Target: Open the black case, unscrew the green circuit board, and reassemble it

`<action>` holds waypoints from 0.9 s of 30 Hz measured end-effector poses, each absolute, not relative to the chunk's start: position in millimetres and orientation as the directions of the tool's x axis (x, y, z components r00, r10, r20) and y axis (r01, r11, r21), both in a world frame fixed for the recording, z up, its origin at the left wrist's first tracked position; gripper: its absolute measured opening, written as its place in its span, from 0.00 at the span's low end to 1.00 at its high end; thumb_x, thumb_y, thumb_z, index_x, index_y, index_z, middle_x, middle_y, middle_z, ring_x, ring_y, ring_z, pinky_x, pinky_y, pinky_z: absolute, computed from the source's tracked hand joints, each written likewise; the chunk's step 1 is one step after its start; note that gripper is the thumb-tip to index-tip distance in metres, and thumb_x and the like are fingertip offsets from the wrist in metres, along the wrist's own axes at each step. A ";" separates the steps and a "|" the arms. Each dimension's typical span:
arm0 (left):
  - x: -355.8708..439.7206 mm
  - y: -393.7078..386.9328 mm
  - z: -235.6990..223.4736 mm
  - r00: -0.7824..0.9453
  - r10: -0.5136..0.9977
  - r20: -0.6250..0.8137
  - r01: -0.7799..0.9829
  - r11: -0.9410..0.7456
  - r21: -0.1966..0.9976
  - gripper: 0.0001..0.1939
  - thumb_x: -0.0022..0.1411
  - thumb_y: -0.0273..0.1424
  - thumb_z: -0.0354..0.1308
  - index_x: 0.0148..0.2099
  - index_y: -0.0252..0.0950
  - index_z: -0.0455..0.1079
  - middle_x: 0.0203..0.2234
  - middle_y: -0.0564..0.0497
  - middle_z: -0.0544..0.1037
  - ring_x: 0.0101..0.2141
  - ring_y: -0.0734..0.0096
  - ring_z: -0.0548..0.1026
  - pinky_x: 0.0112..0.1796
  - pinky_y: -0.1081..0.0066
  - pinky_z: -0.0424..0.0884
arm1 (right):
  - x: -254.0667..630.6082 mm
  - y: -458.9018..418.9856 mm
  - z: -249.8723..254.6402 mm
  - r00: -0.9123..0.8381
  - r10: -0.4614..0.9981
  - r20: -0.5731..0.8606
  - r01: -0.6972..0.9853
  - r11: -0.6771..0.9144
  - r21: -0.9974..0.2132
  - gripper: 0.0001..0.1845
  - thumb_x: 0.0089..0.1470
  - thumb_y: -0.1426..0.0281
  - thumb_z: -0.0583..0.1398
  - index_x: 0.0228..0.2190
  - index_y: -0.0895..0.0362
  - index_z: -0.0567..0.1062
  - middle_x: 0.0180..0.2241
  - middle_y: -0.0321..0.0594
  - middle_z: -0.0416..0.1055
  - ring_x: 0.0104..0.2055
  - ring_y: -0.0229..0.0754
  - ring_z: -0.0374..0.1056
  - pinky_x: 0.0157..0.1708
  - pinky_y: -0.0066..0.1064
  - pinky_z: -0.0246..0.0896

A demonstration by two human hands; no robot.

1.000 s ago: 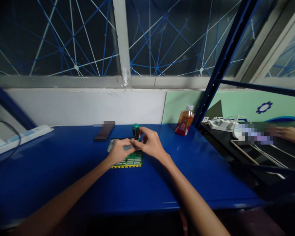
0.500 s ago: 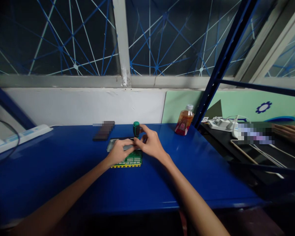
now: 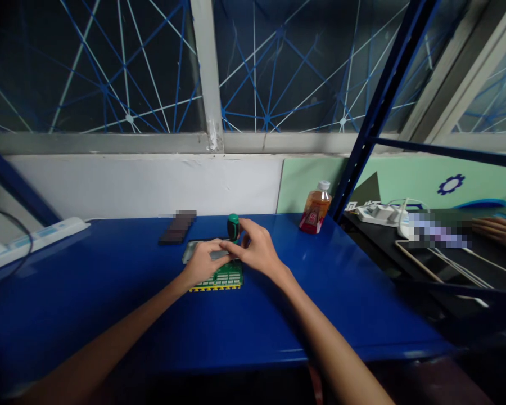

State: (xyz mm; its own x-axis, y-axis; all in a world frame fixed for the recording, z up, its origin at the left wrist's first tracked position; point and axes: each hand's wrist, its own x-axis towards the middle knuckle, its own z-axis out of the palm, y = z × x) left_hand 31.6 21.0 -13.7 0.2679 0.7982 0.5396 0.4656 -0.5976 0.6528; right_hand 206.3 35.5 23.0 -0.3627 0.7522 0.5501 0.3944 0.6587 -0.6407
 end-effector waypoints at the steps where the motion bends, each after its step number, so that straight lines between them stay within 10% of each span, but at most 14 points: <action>1: 31.9 20.9 -13.4 0.267 0.803 0.532 0.461 -0.591 0.661 0.04 0.56 0.29 0.62 0.33 0.36 0.78 0.29 0.51 0.80 0.34 0.66 0.77 0.40 0.67 0.72 | 206.1 35.1 23.3 -0.364 0.750 0.552 0.382 0.661 -0.646 0.21 0.50 0.60 0.62 0.44 0.56 0.70 0.29 0.37 0.69 0.23 0.35 0.64 0.23 0.28 0.59; 27: 33.0 23.0 -14.6 0.341 0.790 0.510 0.388 -0.612 0.689 0.10 0.61 0.31 0.57 0.35 0.35 0.79 0.33 0.48 0.81 0.37 0.63 0.77 0.40 0.67 0.71 | 206.1 32.5 24.8 -0.432 0.751 0.500 0.266 0.636 -0.724 0.17 0.52 0.69 0.58 0.45 0.58 0.68 0.29 0.36 0.70 0.23 0.36 0.69 0.21 0.26 0.58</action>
State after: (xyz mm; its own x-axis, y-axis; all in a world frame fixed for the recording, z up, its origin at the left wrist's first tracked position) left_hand 33.0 23.0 -14.6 0.3411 0.7900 0.5095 0.3881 -0.6120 0.6890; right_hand 206.1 32.5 24.8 -0.4321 0.7506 0.4999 0.2663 0.6358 -0.7245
